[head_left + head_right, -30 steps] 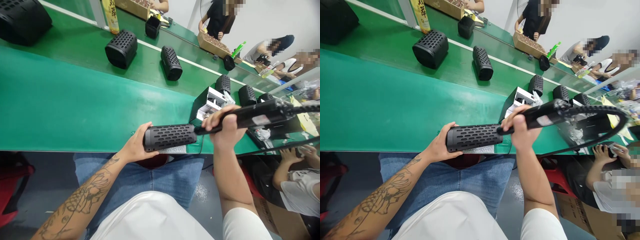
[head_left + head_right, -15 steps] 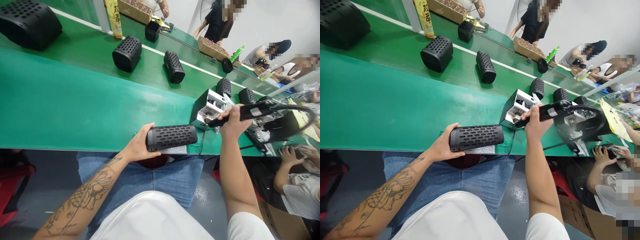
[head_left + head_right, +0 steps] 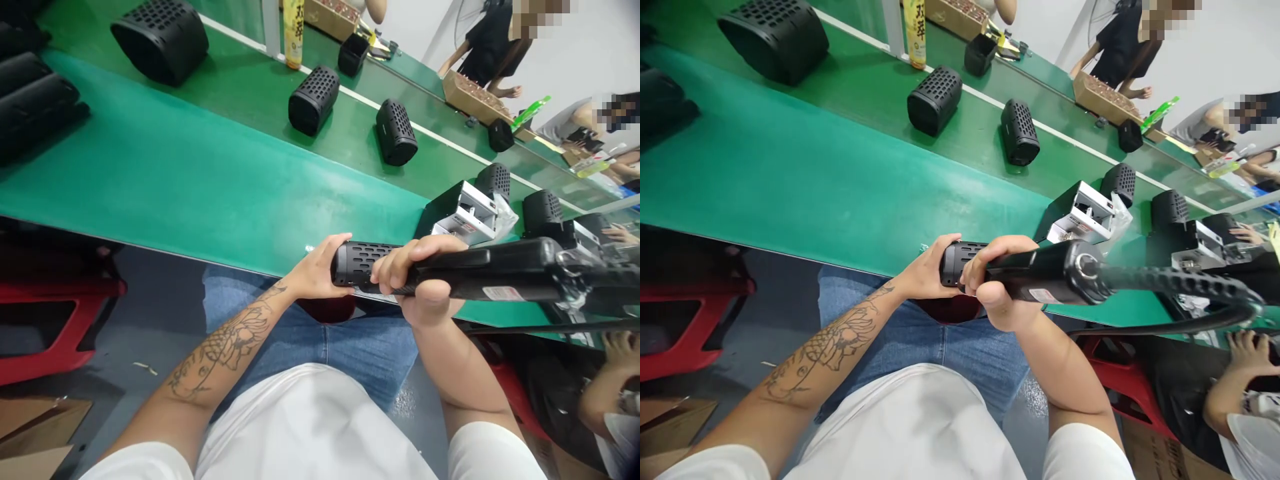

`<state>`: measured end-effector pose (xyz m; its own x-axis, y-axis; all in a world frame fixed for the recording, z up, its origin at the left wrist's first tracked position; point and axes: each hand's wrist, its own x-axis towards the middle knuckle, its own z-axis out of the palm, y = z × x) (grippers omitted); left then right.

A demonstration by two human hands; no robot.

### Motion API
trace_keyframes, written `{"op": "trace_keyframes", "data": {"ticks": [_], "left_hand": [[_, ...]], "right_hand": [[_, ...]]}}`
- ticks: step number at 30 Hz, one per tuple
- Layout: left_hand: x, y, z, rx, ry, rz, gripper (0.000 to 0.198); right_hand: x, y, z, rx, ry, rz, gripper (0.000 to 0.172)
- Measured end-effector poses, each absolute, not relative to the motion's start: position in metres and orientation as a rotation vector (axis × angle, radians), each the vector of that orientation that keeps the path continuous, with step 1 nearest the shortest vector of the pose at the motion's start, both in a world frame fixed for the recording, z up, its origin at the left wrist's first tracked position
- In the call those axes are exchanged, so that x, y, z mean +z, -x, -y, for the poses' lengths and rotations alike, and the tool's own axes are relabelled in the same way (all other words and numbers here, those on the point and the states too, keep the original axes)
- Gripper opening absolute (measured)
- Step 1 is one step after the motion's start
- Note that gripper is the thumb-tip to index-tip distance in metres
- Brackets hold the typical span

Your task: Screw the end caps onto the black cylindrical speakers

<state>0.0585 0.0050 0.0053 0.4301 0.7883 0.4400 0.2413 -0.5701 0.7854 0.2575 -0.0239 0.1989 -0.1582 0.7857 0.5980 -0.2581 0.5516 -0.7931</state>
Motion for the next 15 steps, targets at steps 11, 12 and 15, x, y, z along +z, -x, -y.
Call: {"op": "trace_keyframes", "data": {"ticks": [11, 12, 15], "left_hand": [[-0.001, -0.062, -0.008, 1.141, -2.064, -0.846, 0.141], [-0.001, -0.062, -0.008, 1.145, -2.067, -0.845, 0.14], [-0.001, -0.063, -0.008, 1.151, -2.079, -0.849, 0.134]], "right_hand": [[0.172, -0.264, 0.018, 1.105, 0.685, 1.542, 0.057], [0.168, -0.267, 0.017, 1.142, 0.704, 1.555, 0.06], [0.159, -0.272, 0.015, 1.259, 0.705, 1.598, 0.063]]}}
